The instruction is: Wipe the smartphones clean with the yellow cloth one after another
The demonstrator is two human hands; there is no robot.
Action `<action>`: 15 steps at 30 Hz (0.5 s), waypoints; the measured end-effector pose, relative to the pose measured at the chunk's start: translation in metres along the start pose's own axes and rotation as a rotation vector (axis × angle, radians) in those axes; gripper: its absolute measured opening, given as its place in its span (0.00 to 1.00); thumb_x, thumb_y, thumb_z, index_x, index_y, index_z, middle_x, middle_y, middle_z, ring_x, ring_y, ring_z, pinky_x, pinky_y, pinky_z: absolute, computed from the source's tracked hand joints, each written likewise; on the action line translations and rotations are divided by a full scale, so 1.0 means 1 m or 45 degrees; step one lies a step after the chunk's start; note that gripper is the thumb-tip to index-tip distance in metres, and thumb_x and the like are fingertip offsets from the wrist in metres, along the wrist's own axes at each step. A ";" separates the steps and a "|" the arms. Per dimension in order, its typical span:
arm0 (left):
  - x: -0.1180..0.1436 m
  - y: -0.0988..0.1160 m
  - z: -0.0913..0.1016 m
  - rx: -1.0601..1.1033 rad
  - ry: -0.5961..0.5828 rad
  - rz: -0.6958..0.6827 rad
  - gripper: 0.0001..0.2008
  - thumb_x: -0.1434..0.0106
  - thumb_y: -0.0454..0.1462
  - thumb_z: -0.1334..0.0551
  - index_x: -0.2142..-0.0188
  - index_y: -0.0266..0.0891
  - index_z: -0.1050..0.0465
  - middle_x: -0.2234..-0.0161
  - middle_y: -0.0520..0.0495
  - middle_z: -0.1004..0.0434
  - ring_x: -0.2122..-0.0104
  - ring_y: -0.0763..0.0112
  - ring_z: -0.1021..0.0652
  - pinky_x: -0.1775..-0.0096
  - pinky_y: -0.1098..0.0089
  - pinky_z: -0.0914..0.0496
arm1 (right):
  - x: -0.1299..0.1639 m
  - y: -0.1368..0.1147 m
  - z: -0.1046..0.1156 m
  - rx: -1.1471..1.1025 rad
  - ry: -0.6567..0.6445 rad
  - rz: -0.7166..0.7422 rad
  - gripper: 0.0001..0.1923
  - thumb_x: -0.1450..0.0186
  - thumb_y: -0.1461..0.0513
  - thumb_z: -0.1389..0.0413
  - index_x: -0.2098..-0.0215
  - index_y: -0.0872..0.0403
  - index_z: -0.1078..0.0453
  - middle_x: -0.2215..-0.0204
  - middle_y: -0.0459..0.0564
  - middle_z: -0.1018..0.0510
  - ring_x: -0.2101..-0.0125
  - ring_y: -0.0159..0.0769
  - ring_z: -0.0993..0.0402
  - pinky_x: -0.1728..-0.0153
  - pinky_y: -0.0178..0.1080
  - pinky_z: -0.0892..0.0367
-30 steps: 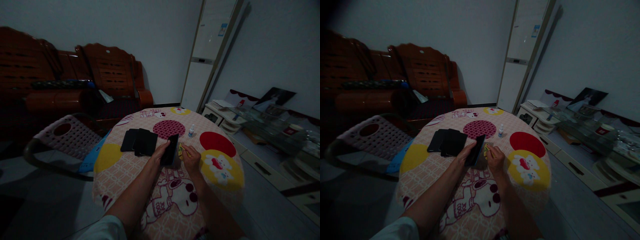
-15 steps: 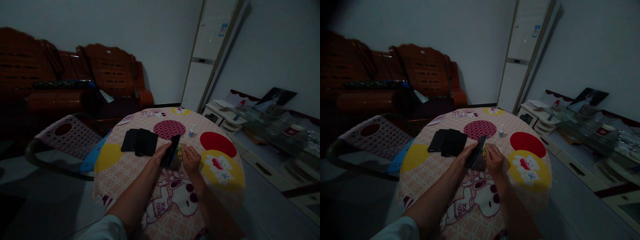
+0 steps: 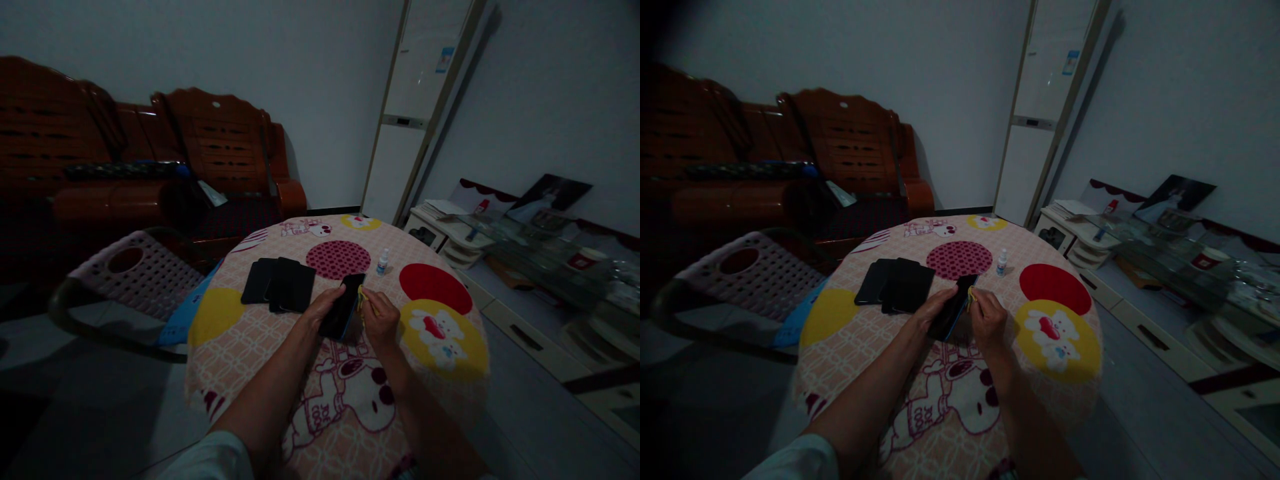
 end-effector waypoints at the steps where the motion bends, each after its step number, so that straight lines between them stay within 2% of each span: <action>1: 0.000 0.000 0.001 0.005 0.010 0.001 0.13 0.43 0.42 0.35 0.69 0.30 0.24 0.73 0.43 0.21 0.75 0.69 0.22 0.69 0.73 0.30 | 0.000 -0.001 0.000 -0.009 -0.009 0.004 0.15 0.37 0.69 0.51 0.58 0.54 0.25 0.67 0.52 0.21 0.66 0.35 0.24 0.63 0.38 0.28; 9: 0.001 0.002 0.002 0.084 0.048 0.019 0.10 0.40 0.40 0.37 0.71 0.32 0.26 0.75 0.44 0.22 0.77 0.69 0.23 0.71 0.71 0.29 | 0.005 -0.007 -0.004 -0.060 -0.110 0.056 0.14 0.38 0.68 0.50 0.61 0.54 0.24 0.75 0.48 0.25 0.75 0.32 0.28 0.72 0.34 0.30; 15: 0.005 0.006 -0.003 0.026 0.034 0.022 0.11 0.42 0.40 0.36 0.71 0.32 0.26 0.75 0.45 0.21 0.77 0.70 0.23 0.70 0.73 0.30 | 0.001 -0.005 -0.002 -0.066 -0.045 0.055 0.15 0.38 0.69 0.50 0.60 0.53 0.24 0.69 0.51 0.21 0.67 0.35 0.24 0.65 0.36 0.28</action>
Point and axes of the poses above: each hand's wrist, its own x-axis away from the middle knuckle, its own z-axis out of the back of the hand, y = z × x, the point moved 6 cm from there along -x, towards the middle knuckle
